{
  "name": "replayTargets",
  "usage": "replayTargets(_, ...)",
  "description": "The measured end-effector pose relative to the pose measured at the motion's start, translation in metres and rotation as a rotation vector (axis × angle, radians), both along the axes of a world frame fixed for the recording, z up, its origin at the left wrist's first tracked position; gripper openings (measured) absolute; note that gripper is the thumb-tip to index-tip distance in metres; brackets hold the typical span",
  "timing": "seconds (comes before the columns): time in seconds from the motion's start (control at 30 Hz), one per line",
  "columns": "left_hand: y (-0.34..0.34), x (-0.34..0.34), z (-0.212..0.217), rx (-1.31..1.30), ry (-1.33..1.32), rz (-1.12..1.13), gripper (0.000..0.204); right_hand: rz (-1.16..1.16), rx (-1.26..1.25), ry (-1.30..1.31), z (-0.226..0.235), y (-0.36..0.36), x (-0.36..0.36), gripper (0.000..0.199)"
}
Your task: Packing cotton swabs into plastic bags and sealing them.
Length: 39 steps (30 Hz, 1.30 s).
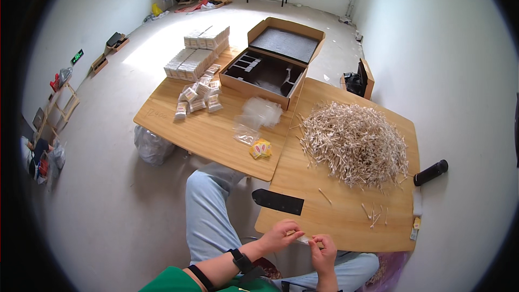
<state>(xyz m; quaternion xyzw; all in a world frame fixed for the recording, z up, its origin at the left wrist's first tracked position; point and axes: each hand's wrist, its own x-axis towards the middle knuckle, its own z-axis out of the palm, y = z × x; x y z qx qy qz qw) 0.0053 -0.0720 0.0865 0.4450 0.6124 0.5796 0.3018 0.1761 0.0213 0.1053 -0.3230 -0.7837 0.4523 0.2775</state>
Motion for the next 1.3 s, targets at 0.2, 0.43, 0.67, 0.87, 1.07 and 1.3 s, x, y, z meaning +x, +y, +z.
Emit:
replayTargets(0.2,0.007,0.0,0.0,0.1,0.413,-0.178,0.012,0.099,0.217,-0.037,-0.004,0.007,-0.004,0.014)
replayTargets(0.43,0.0,-0.012,0.003,0.092,0.334,-0.132,0.017,0.141,0.181,-0.022,-0.002,0.008,0.003,0.015)
replayTargets(0.67,0.006,-0.019,0.004,-0.011,0.426,-0.059,0.022,0.018,0.213,-0.039,-0.009,0.01,-0.004,0.017)
replayTargets(0.87,0.017,-0.023,-0.012,0.036,0.512,0.002,0.02,-0.032,0.109,0.017,-0.017,0.018,-0.019,0.014)
replayTargets(1.07,0.022,-0.016,-0.023,0.074,0.454,0.017,0.015,-0.008,0.168,0.032,-0.029,0.018,-0.031,0.014)
replayTargets(1.3,0.019,-0.018,-0.017,0.018,0.353,-0.004,0.013,-0.085,0.106,0.057,-0.029,0.02,-0.016,0.013)
